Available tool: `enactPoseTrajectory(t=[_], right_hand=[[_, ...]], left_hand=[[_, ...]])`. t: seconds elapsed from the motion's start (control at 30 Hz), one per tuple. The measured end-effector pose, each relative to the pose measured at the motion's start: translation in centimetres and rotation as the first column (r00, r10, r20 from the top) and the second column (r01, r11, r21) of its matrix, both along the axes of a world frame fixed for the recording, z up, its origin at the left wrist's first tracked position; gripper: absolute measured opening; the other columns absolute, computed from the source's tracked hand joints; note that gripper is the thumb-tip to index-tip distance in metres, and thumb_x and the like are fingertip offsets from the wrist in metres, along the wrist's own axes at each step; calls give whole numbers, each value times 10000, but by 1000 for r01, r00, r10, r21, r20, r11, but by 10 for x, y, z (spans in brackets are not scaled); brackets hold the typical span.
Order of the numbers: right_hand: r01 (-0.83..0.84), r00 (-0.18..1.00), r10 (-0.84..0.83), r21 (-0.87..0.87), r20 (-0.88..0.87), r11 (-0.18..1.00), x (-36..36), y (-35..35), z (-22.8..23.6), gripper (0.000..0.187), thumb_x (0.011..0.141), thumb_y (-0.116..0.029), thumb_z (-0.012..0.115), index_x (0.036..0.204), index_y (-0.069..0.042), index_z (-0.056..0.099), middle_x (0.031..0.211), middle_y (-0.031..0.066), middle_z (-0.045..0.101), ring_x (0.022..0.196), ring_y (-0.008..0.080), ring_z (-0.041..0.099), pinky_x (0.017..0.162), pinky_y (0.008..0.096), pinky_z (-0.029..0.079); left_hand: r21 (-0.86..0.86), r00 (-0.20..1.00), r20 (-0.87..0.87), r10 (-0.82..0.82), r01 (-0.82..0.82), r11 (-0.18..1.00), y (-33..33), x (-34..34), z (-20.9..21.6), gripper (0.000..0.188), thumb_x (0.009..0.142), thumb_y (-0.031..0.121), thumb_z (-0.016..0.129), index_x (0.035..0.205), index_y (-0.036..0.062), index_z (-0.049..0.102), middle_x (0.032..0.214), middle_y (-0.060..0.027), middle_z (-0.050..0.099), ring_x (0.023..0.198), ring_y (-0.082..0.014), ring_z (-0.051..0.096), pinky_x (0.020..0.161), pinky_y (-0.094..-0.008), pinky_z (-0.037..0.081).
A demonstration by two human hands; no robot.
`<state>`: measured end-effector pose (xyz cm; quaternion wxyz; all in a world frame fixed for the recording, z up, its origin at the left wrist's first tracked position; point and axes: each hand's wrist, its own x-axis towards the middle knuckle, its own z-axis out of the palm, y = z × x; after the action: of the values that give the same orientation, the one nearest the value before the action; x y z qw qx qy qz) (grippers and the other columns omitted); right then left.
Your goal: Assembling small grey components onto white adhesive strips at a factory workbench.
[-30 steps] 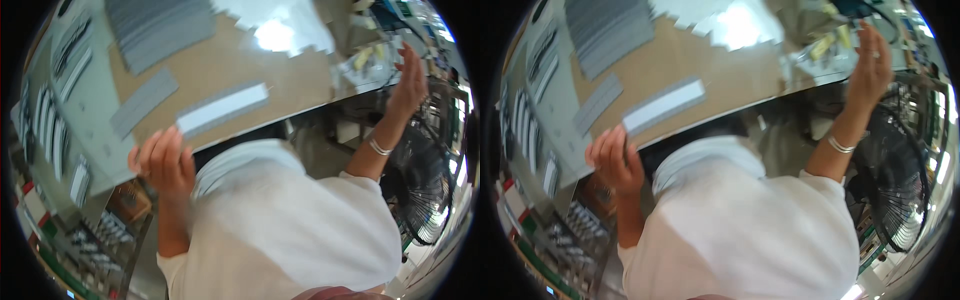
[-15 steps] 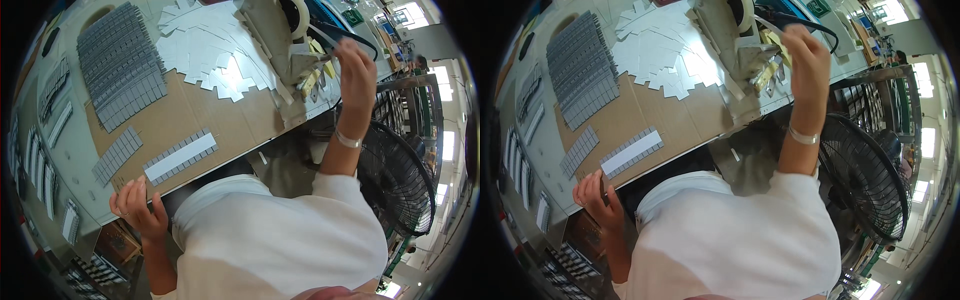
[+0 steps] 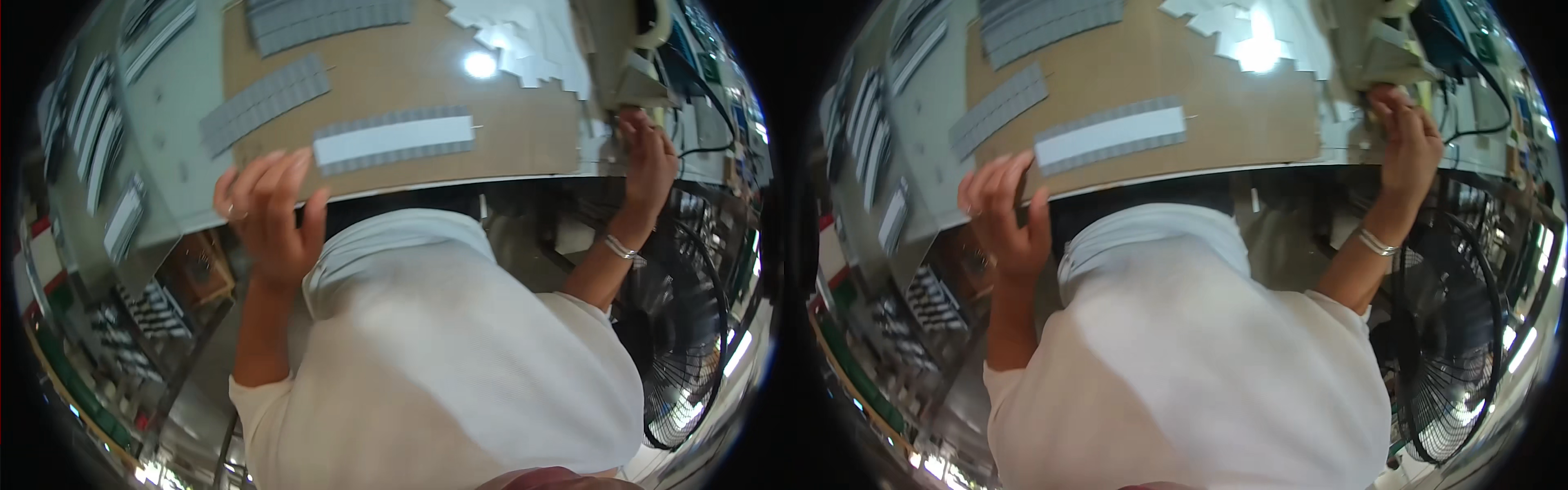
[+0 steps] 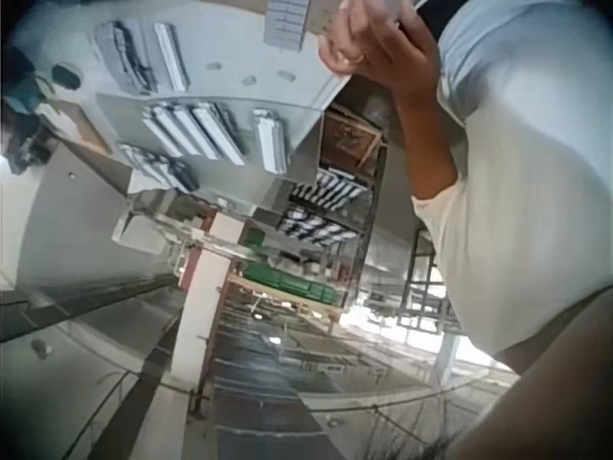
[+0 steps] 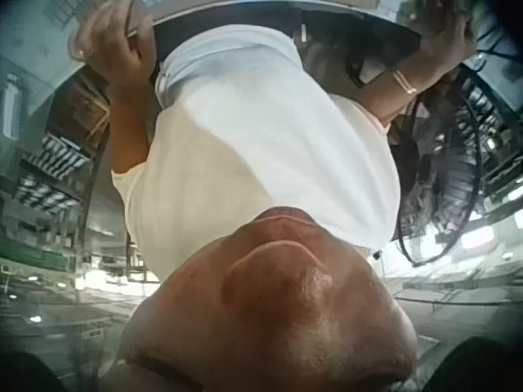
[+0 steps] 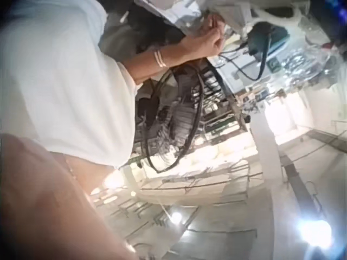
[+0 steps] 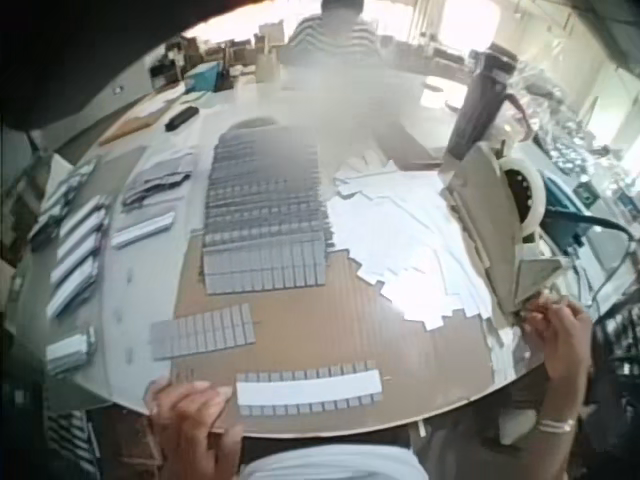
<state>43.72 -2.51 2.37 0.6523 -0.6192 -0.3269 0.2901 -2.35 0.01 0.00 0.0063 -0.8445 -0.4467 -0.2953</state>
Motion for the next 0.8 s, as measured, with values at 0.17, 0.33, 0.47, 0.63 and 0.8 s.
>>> enactPoseTrajectory(t=[0.17, 0.33, 0.47, 0.63, 0.8], right_hand=[[-323, 946, 318, 85, 62, 943, -24, -17, 29, 173, 931, -1, 483, 784, 47, 559, 864, 213, 673, 779, 239, 665, 737, 339, 557], [-730, 653, 741, -391, -156, 561, -147, -21, 59, 167, 835, -9, 607, 675, -8, 559, 606, 13, 544, 518, 64, 510, 455, 225, 370], [-880, 249, 968, -411, 31, 240, -190, -3, 56, 210, 807, -39, 663, 664, -30, 510, 517, 40, 410, 457, 134, 351, 437, 289, 304], [-875, 305, 952, -403, -29, 268, -198, -4, 56, 248, 789, -44, 681, 646, -29, 478, 518, 65, 397, 447, 207, 344, 432, 305, 308], [-906, 228, 972, -354, 55, 232, -205, 0, 49, 246, 788, -40, 677, 647, -31, 476, 517, 57, 397, 450, 211, 346, 434, 307, 316]], left_hand=[[34, 985, 170, 12, -18, 999, -10, 9, 15, 307, 791, 123, 715, 1087, 77, 646, 1094, -60, 638, 1019, -253, 567, 922, -416, 384], [-277, 886, 382, -262, 380, 882, -22, 50, 54, 338, 840, 119, 642, 1154, -5, 639, 1202, -156, 581, 1078, -291, 528, 834, -369, 452], [-563, 776, 604, -184, 578, 591, -29, 56, 53, 355, 919, 90, 562, 1245, -51, 565, 1135, -183, 591, 1003, -296, 564, 798, -339, 464], [-774, 706, 633, 317, 564, 289, -34, 30, 59, 176, 884, 28, 610, 1030, -31, 690, 838, -96, 663, 757, -162, 625, 685, -272, 487], [-744, 435, 612, 661, 600, 294, -40, 24, 46, 84, 791, -40, 737, 861, -24, 692, 815, -56, 691, 730, -76, 618, 667, -211, 498]])
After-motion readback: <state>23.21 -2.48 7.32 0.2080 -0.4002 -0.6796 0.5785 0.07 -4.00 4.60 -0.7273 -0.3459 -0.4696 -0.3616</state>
